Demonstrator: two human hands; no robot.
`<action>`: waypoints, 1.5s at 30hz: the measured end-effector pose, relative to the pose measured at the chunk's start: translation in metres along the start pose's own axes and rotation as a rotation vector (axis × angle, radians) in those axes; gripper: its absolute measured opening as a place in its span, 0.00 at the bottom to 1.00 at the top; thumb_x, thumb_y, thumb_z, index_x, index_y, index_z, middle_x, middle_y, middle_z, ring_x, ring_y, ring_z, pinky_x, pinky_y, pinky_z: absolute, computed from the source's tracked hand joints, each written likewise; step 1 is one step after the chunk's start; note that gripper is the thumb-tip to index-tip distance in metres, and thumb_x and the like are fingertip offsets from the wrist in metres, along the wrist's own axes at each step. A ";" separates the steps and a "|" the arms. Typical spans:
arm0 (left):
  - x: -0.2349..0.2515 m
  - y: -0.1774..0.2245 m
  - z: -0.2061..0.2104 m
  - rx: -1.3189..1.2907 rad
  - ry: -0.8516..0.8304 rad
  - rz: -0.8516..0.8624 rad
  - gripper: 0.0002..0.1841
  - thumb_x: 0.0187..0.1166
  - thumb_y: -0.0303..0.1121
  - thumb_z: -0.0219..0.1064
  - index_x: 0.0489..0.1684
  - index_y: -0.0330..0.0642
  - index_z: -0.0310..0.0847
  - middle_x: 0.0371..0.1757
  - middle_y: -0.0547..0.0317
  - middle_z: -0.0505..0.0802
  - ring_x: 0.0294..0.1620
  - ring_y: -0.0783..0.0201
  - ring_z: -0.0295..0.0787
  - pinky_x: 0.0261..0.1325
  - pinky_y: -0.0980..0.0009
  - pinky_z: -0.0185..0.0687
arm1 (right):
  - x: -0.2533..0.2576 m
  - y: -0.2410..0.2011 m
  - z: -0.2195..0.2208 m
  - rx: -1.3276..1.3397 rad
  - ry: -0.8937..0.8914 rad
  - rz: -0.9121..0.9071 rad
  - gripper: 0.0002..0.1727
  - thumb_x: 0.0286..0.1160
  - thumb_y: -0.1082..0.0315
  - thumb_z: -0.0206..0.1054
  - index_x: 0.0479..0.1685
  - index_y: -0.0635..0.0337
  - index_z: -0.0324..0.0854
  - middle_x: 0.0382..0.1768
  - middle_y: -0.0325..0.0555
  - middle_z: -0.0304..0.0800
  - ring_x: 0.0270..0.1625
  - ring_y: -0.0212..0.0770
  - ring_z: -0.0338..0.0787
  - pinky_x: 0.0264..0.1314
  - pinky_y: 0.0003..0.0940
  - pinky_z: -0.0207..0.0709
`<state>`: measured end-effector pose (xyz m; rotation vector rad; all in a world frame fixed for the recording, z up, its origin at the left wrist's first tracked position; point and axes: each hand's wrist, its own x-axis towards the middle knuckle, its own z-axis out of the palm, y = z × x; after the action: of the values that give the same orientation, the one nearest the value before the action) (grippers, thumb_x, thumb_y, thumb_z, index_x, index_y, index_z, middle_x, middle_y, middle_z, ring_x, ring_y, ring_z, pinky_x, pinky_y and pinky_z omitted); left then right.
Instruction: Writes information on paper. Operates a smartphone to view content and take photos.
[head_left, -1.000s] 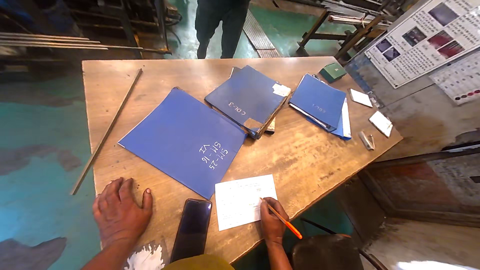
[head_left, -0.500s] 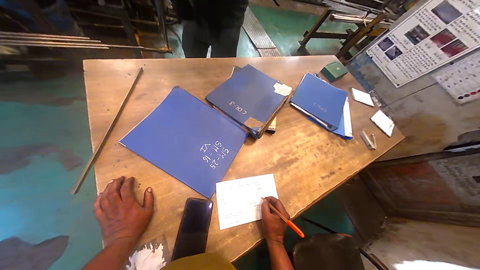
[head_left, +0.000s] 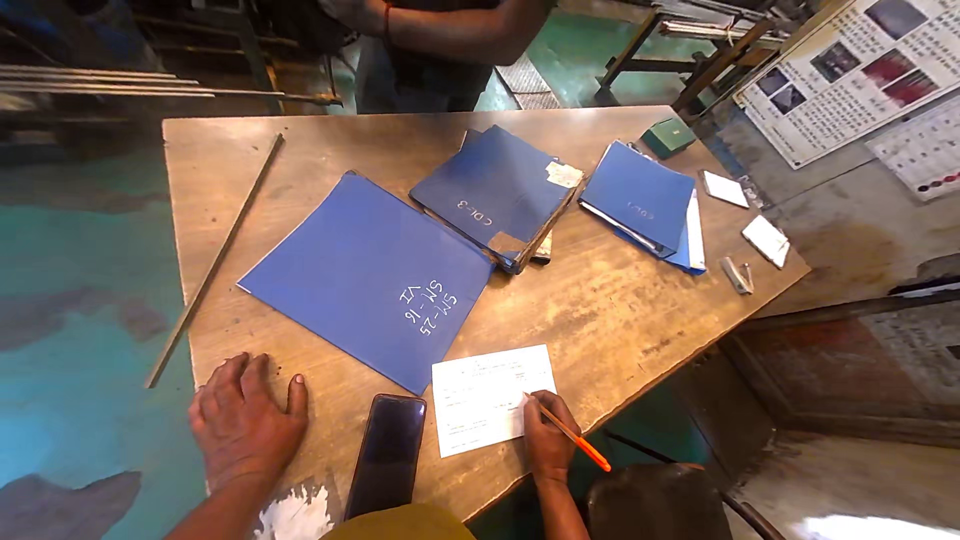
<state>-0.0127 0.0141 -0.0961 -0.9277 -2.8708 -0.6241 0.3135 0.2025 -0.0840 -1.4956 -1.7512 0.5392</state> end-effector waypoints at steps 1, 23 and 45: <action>0.000 0.000 0.000 0.001 0.003 0.002 0.37 0.76 0.58 0.52 0.75 0.36 0.77 0.81 0.34 0.76 0.87 0.32 0.63 0.87 0.33 0.48 | 0.000 -0.001 0.000 0.011 0.000 0.008 0.07 0.61 0.67 0.69 0.31 0.61 0.90 0.26 0.38 0.91 0.28 0.24 0.87 0.32 0.20 0.81; -0.001 -0.001 0.001 0.009 0.001 -0.008 0.38 0.76 0.60 0.50 0.75 0.37 0.76 0.81 0.35 0.76 0.87 0.32 0.64 0.86 0.33 0.48 | 0.001 -0.001 0.000 0.031 0.019 0.084 0.07 0.64 0.69 0.70 0.34 0.63 0.90 0.27 0.40 0.91 0.25 0.25 0.86 0.29 0.22 0.81; 0.001 0.002 -0.002 -0.001 -0.010 0.008 0.38 0.77 0.59 0.50 0.75 0.35 0.76 0.81 0.33 0.76 0.86 0.31 0.63 0.86 0.32 0.47 | 0.002 -0.002 -0.001 -0.028 0.008 0.056 0.08 0.62 0.68 0.69 0.32 0.63 0.89 0.26 0.40 0.90 0.27 0.28 0.87 0.33 0.25 0.80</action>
<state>-0.0120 0.0154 -0.0936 -0.9451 -2.8736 -0.6226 0.3130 0.2036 -0.0810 -1.5682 -1.7208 0.5386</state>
